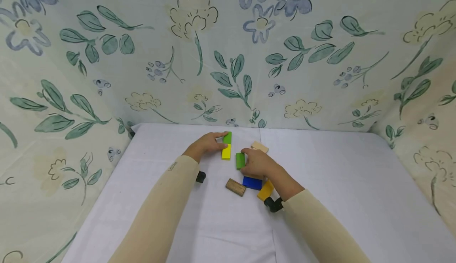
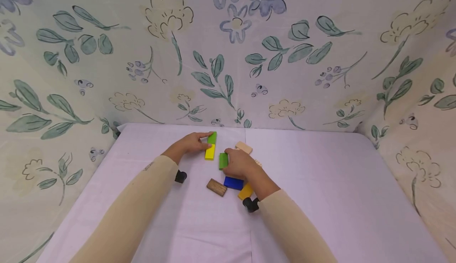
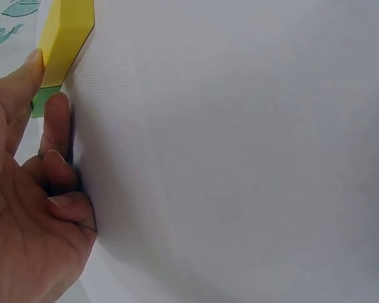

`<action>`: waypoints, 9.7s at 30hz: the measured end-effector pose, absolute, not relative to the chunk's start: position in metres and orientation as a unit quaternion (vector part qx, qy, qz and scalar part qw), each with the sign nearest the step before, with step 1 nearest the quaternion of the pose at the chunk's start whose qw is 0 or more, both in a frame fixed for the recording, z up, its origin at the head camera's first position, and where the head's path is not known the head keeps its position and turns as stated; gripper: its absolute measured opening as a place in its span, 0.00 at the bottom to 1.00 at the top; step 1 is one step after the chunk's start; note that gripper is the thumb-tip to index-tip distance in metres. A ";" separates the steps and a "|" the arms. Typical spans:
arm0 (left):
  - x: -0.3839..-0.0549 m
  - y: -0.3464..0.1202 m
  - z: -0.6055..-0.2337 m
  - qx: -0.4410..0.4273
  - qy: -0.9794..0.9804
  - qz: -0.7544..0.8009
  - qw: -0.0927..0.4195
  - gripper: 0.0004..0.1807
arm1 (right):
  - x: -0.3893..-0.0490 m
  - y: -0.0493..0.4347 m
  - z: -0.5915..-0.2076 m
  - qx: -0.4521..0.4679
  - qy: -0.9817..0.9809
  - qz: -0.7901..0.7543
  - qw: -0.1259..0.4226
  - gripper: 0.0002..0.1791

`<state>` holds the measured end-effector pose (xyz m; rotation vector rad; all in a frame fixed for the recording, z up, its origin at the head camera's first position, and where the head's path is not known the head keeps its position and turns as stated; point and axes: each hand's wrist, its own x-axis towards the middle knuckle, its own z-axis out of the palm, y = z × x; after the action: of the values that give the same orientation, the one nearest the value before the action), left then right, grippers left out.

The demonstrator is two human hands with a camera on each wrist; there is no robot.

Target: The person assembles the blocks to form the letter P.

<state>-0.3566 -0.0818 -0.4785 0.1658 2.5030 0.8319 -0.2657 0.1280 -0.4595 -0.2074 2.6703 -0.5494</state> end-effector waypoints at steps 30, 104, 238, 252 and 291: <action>-0.356 -0.084 -0.475 0.072 0.921 0.288 0.253 0.35 | -0.243 0.100 -0.477 -0.232 0.958 -0.150 0.081 0.32; -0.358 -0.079 -0.470 0.044 0.926 0.269 0.263 0.35 | -0.192 0.123 -0.459 -0.204 0.941 -0.173 0.207 0.34; -0.358 -0.081 -0.474 0.049 0.924 0.276 0.260 0.36 | -0.146 0.144 -0.462 -0.084 0.959 -0.233 0.141 0.59; -0.359 -0.082 -0.476 0.056 0.926 0.272 0.254 0.36 | -0.127 0.097 -0.472 -0.244 0.939 -0.180 0.161 0.57; -0.361 -0.082 -0.476 0.035 0.925 0.270 0.264 0.36 | -0.131 0.087 -0.479 -0.231 0.945 -0.139 0.183 0.52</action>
<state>-0.3610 -0.0821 -0.4759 0.0957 2.5002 0.7303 -0.1313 0.0870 -0.4794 -0.6527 2.6675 -0.3923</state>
